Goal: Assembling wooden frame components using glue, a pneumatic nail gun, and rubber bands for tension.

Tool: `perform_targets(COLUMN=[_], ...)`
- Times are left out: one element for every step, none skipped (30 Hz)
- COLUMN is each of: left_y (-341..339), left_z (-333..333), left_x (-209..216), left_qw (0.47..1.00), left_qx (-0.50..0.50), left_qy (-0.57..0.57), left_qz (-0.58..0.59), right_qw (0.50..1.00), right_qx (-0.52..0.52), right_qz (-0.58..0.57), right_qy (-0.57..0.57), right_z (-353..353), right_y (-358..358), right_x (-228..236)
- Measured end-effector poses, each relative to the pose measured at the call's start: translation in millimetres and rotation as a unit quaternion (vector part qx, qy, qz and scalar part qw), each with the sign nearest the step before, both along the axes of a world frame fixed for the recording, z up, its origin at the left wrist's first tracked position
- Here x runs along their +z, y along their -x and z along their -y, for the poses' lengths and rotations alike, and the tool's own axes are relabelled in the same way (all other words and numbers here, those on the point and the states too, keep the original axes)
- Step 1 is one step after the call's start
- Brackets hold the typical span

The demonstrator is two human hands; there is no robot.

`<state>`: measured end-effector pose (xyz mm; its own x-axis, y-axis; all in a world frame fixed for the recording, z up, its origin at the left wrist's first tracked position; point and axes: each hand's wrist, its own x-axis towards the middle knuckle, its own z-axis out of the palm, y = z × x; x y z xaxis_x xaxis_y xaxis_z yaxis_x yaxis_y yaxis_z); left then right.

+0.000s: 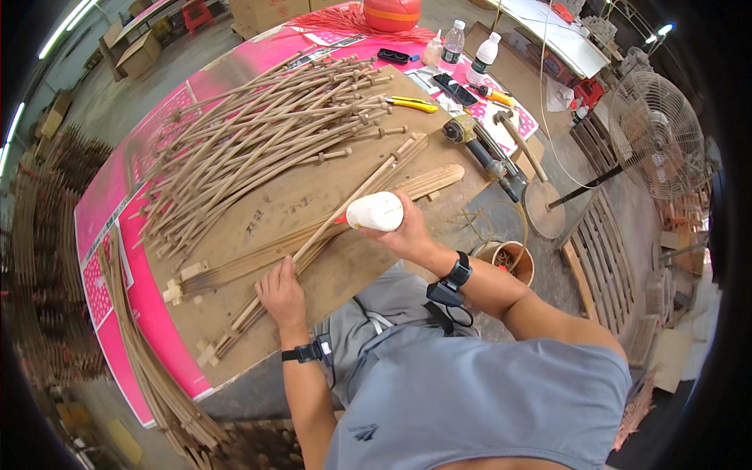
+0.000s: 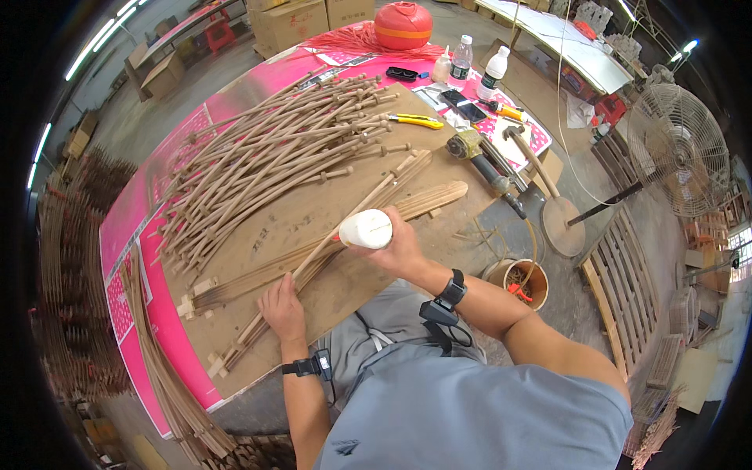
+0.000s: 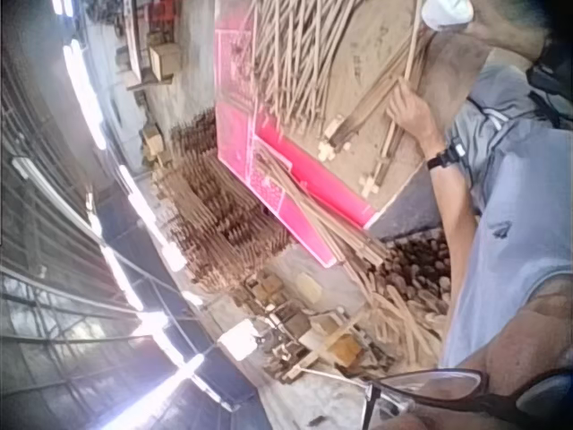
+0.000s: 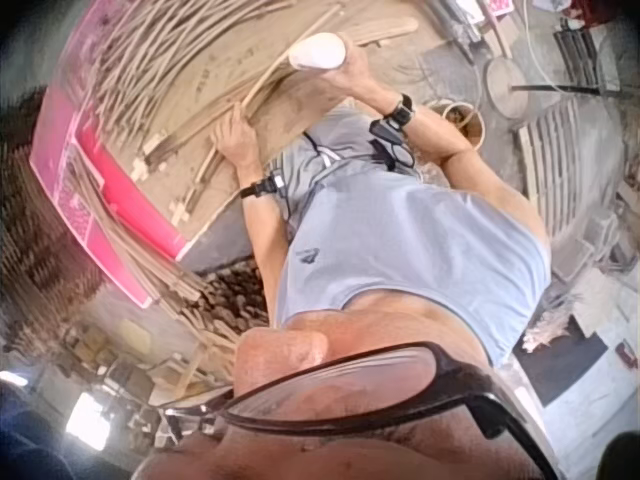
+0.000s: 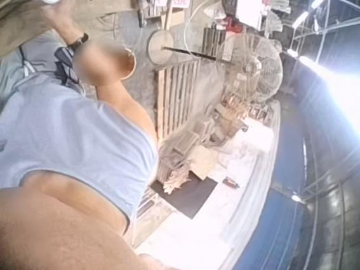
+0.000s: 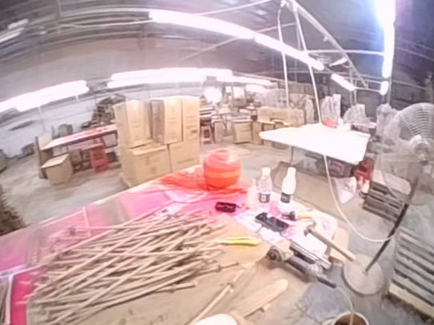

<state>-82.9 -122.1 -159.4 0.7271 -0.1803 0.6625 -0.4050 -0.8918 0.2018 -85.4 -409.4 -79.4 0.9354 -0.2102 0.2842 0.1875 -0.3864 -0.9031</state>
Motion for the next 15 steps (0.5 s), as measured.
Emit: perform_targets(left_y=[-1, -1, -1, -1, 0, -1, -1, -2, -2, -2, -2, -1, 0, 0, -1], left_z=[1, 1, 1, 0, 0, 1, 2, 3, 3, 2, 2, 0, -1, -1, 0], left_x=[-1, -2, -1, -1, 0, 0, 1, 2, 1, 1, 1, 1, 1, 1, 2], left_qw=[1.0, 1.0, 1.0, 1.0, 1.0, 1.0, 1.0, 1.0, 1.0, 1.0, 1.0, 1.0, 1.0, 1.0, 1.0], left_qx=[-0.002, -0.005, -0.002, 0.0, 0.003, 0.003, 0.002, 0.002, 0.004, 0.003, 0.003, 0.013, 0.008, 0.005, 0.021], left_qy=[0.001, 0.002, 0.004, 0.002, 0.001, 0.002, 0.002, 0.003, 0.003, 0.004, 0.004, 0.003, -0.001, -0.005, -0.007], left_qz=[0.001, 0.001, 0.004, 0.006, 0.008, 0.008, 0.003, -0.001, -0.001, 0.001, 0.004, 0.004, -0.003, -0.011, -0.01], right_qw=[1.0, 1.0, 1.0, 1.0, 1.0, 1.0, 0.999, 0.999, 0.999, 0.998, 0.998, 0.998, 0.997, 0.997, 1.0], right_qx=[-0.01, -0.009, -0.007, -0.005, -0.003, 0.0, 0.003, 0.005, 0.005, 0.006, 0.011, 0.015, 0.02, 0.034, 0.026], right_qz=[-0.004, -0.005, 0.0, 0.005, 0.008, 0.015, 0.022, 0.022, 0.027, 0.032, 0.033, 0.025, 0.017, 0.019, 0.009], right_qy=[0.001, 0.002, 0.006, 0.01, 0.011, 0.018, 0.025, 0.025, 0.038, 0.051, 0.051, 0.061, 0.07, 0.069, 0.006], right_z=[0, 0, -1, -1, -1, 0, 1, 2, 2, 1, 1, -1, -4, -4, -4], right_y=[0, -1, -1, -2, -2, -2, -3, -4, -4, -4, -3, -1, 0, 3, 8], right_x=[0, 0, 1, 2, 2, 0, 0, -1, -2, -2, -1, 3, 5, 4, 3])
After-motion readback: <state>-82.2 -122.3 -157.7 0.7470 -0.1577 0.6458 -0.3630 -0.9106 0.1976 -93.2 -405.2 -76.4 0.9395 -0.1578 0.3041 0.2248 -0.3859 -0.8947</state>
